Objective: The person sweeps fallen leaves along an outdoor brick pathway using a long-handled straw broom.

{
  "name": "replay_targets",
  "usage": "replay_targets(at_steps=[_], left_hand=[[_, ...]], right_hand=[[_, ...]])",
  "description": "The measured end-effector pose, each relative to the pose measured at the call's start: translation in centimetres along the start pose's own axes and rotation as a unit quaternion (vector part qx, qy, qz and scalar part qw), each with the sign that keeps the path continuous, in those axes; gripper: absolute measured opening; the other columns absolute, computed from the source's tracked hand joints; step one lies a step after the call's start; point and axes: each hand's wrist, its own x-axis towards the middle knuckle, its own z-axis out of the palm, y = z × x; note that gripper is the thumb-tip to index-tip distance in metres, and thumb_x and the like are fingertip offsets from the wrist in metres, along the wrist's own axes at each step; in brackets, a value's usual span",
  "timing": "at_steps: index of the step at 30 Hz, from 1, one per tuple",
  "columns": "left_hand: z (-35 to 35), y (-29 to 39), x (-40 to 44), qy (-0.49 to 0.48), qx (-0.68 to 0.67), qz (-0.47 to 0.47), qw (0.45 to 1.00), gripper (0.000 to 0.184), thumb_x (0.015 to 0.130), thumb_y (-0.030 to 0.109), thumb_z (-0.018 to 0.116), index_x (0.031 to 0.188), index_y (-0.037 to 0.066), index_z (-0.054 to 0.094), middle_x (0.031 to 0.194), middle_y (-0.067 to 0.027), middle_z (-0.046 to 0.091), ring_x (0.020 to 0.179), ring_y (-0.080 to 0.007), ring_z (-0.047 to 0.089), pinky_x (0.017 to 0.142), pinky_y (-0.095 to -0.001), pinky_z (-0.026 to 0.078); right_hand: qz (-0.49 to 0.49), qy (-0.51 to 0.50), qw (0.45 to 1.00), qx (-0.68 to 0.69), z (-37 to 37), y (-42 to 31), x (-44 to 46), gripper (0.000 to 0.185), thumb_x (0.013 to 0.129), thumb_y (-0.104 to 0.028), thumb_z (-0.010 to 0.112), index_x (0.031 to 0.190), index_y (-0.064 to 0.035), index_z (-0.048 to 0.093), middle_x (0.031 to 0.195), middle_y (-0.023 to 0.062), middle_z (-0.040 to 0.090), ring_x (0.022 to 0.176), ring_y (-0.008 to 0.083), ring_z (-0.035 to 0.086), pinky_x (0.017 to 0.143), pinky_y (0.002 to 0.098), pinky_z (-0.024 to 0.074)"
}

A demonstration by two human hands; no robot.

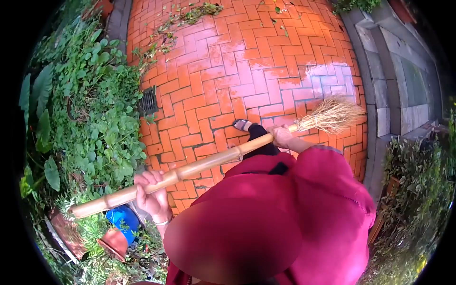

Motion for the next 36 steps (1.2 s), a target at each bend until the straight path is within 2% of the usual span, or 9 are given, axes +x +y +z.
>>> replay_targets(at_steps=[2,4,8,14,18,22,26,30,36], left_hand=[[-0.5,2.3,-1.0,-0.009,0.002,0.032,0.999,0.024,0.077,0.028,0.051,0.072,0.008,0.038,0.064,-0.0051,0.039,0.063,-0.0192,0.04,0.069,-0.0388,0.034],[-0.6,6.1,-2.5,0.0,0.003,0.091,0.996,0.025,0.075,0.024,0.052,0.064,0.013,0.033,0.059,-0.0005,0.031,0.059,-0.0146,0.032,0.072,-0.0333,0.029],[0.1,10.8,-5.4,0.086,0.05,0.204,0.974,0.03,0.072,0.025,0.055,0.062,0.013,0.03,0.059,-0.0009,0.027,0.06,-0.0142,0.031,0.071,-0.0334,0.026],[2.3,14.4,-6.1,-0.042,-0.039,0.322,0.945,0.037,0.067,0.025,0.062,0.06,0.013,0.027,0.057,0.0013,0.024,0.059,-0.0127,0.028,0.067,-0.0318,0.025],[-1.5,15.1,-2.9,-0.087,-0.073,0.261,0.959,0.036,0.071,0.028,0.062,0.059,0.013,0.03,0.054,0.0011,0.028,0.054,-0.0127,0.03,0.065,-0.0307,0.026],[1.2,5.9,1.8,-0.103,-0.03,0.129,0.986,0.028,0.078,0.033,0.055,0.069,0.011,0.041,0.06,0.0,0.041,0.059,-0.0148,0.041,0.072,-0.0369,0.033],[6.9,-1.9,5.6,-0.116,0.013,0.054,0.992,0.029,0.08,0.035,0.049,0.076,0.008,0.041,0.068,-0.0068,0.045,0.069,-0.0227,0.045,0.079,-0.0442,0.034],[8.4,-1.5,8.8,-0.041,0.022,0.09,0.995,0.028,0.08,0.035,0.049,0.071,0.01,0.039,0.063,-0.0039,0.041,0.066,-0.02,0.044,0.075,-0.0415,0.035],[14.3,3.3,6.7,0.146,0.101,0.217,0.96,0.03,0.083,0.036,0.045,0.068,0.011,0.039,0.061,-0.0015,0.036,0.064,-0.0169,0.037,0.076,-0.036,0.031]], right_hand=[[-0.024,-0.035,0.999,-0.032,0.7,-1.7,2.4,0.025,0.063,-0.009,0.056,0.087,-0.0134,0.052,0.082,0.0086,0.055,0.088,0.0268,0.052,0.075,0.0408,0.033],[-0.152,0.073,0.985,0.032,1.0,-5.5,5.5,0.027,0.063,-0.011,0.057,0.089,-0.0155,0.053,0.08,0.0063,0.055,0.09,0.0248,0.051,0.075,0.0405,0.033],[-0.279,0.093,0.956,0.003,-3.1,-13.5,12.5,0.016,0.066,-0.008,0.051,0.081,-0.0135,0.052,0.075,0.0044,0.055,0.085,0.0234,0.051,0.074,0.0401,0.0343],[-0.324,0.239,0.915,0.0,-10.7,-16.1,9.9,0.014,0.064,-0.007,0.053,0.076,-0.0128,0.048,0.071,0.0034,0.052,0.083,0.0225,0.049,0.075,0.0387,0.0333],[-0.279,0.251,0.927,0.018,-9.6,-13.6,5.7,0.014,0.063,-0.008,0.055,0.074,-0.0122,0.047,0.072,0.0029,0.051,0.08,0.0221,0.049,0.071,0.0381,0.0329],[-0.156,0.253,0.955,-0.009,-7.4,-3.4,3.8,0.021,0.062,-0.007,0.052,0.082,-0.0104,0.05,0.078,0.0068,0.053,0.084,0.0253,0.051,0.071,0.0405,0.0351],[0.013,0.073,0.995,-0.06,-9.2,4.8,4.7,0.031,0.066,-0.016,0.058,0.097,-0.015,0.052,0.091,0.0073,0.055,0.094,0.0245,0.049,0.077,0.0417,0.0343],[-0.106,0.142,0.984,-0.029,-10.7,5.0,11.6,0.02,0.065,-0.016,0.058,0.084,-0.0148,0.053,0.084,0.0059,0.055,0.085,0.0251,0.051,0.075,0.0404,0.0343],[-0.316,0.054,0.947,-0.025,-16.7,-3.2,23.8,0.017,0.063,-0.008,0.054,0.079,-0.0136,0.05,0.075,0.0048,0.053,0.08,0.0238,0.05,0.072,0.0389,0.0344]])
